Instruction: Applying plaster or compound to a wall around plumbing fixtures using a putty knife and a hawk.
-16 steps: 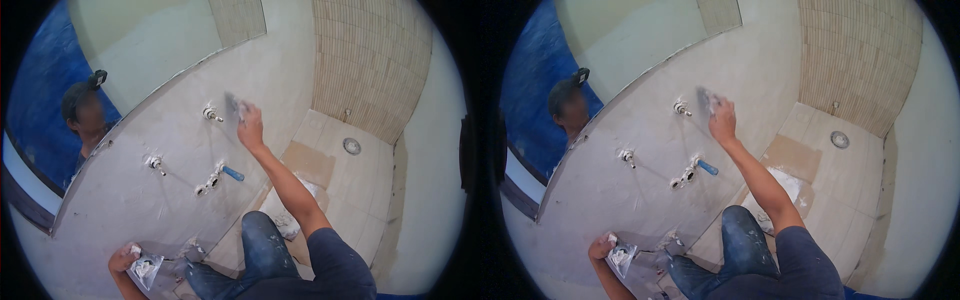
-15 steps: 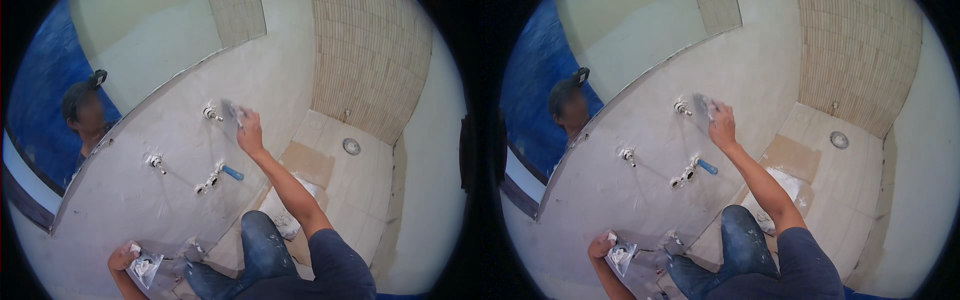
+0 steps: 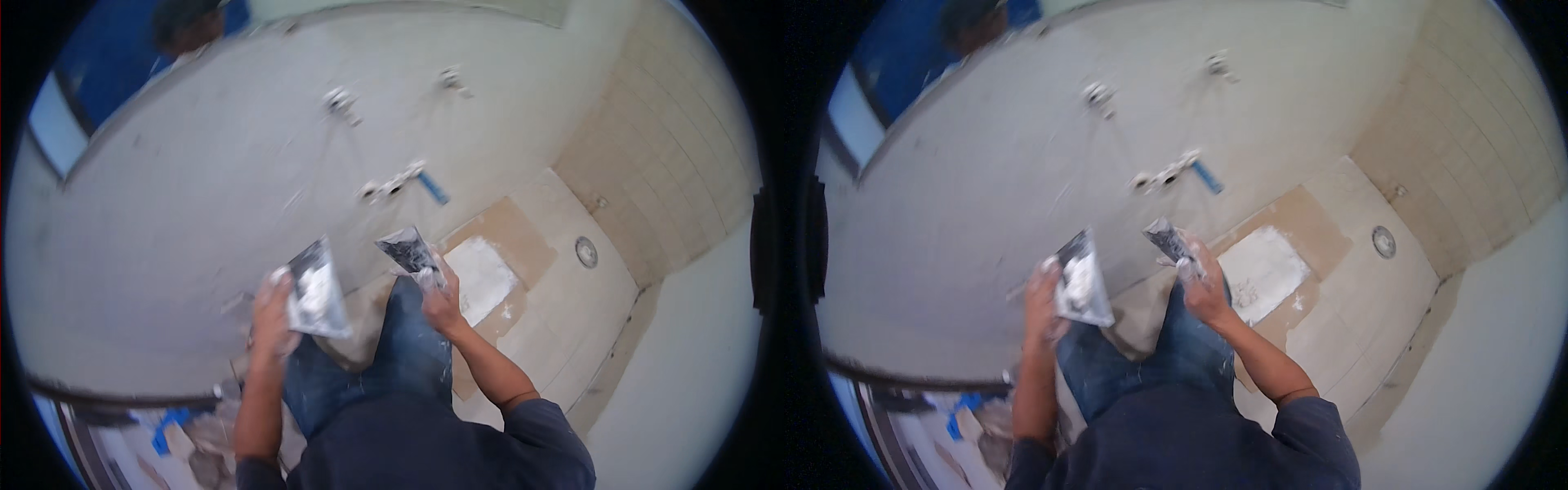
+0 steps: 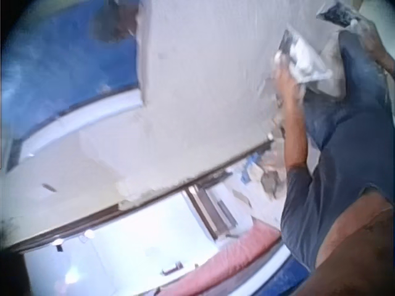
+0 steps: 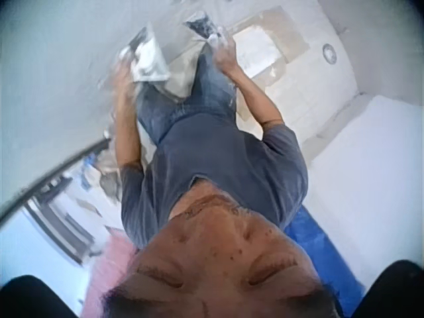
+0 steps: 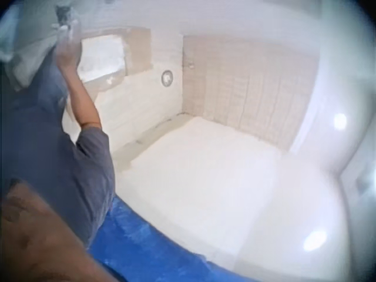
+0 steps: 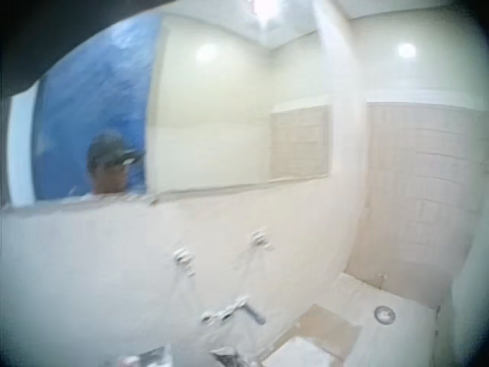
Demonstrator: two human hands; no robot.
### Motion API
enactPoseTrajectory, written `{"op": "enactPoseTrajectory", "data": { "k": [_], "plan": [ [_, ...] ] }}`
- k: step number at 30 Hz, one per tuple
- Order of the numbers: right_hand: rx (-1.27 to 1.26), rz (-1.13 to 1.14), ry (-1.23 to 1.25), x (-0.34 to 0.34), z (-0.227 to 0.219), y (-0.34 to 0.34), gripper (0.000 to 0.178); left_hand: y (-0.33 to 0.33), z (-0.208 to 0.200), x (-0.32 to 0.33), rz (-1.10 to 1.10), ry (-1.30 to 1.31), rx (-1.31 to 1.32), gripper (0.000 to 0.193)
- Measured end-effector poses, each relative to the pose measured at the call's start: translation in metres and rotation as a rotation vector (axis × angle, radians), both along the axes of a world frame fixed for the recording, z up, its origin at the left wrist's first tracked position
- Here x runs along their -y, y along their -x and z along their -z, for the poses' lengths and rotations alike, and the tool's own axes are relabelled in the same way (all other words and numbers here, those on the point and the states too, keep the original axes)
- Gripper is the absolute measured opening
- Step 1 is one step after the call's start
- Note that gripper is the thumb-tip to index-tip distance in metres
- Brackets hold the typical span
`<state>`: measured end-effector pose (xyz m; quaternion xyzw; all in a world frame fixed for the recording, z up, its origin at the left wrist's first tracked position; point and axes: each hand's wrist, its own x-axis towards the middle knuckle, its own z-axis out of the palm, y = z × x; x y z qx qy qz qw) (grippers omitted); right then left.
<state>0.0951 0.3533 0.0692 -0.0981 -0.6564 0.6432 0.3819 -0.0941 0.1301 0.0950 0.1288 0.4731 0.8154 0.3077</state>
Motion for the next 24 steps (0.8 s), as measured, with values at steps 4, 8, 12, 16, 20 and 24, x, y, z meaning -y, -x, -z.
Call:
{"op": "enactPoseTrajectory", "data": {
  "k": [4, 8, 12, 16, 20, 24],
  "plan": [
    [-0.200, -0.042, -0.544, 0.066, -0.022, 0.015, 0.048, -0.035, 0.026, -0.015, -0.157, -0.090, 0.100, 0.023],
    [-0.069, -0.129, -1.002, 0.074, -0.015, 0.022, 0.065, -0.048, 0.015, 0.002, -0.247, -0.132, 0.193, 0.024],
    [0.209, -0.110, -1.229, 0.042, -0.015, 0.024, 0.076, -0.034, 0.026, 0.034, -0.268, -0.104, 0.198, 0.027],
    [0.274, -0.213, -1.369, 0.031, -0.066, 0.021, 0.067, -0.009, 0.029, 0.069, -0.156, -0.026, 0.069, 0.029],
    [0.184, -0.388, -1.513, 0.061, -0.112, 0.029, 0.064, 0.001, 0.028, 0.078, -0.004, 0.204, -0.152, 0.038],
    [0.208, -0.479, -1.692, 0.081, -0.126, 0.037, 0.056, 0.007, 0.025, 0.082, 0.146, 0.285, -0.232, 0.056]
  ]
}}
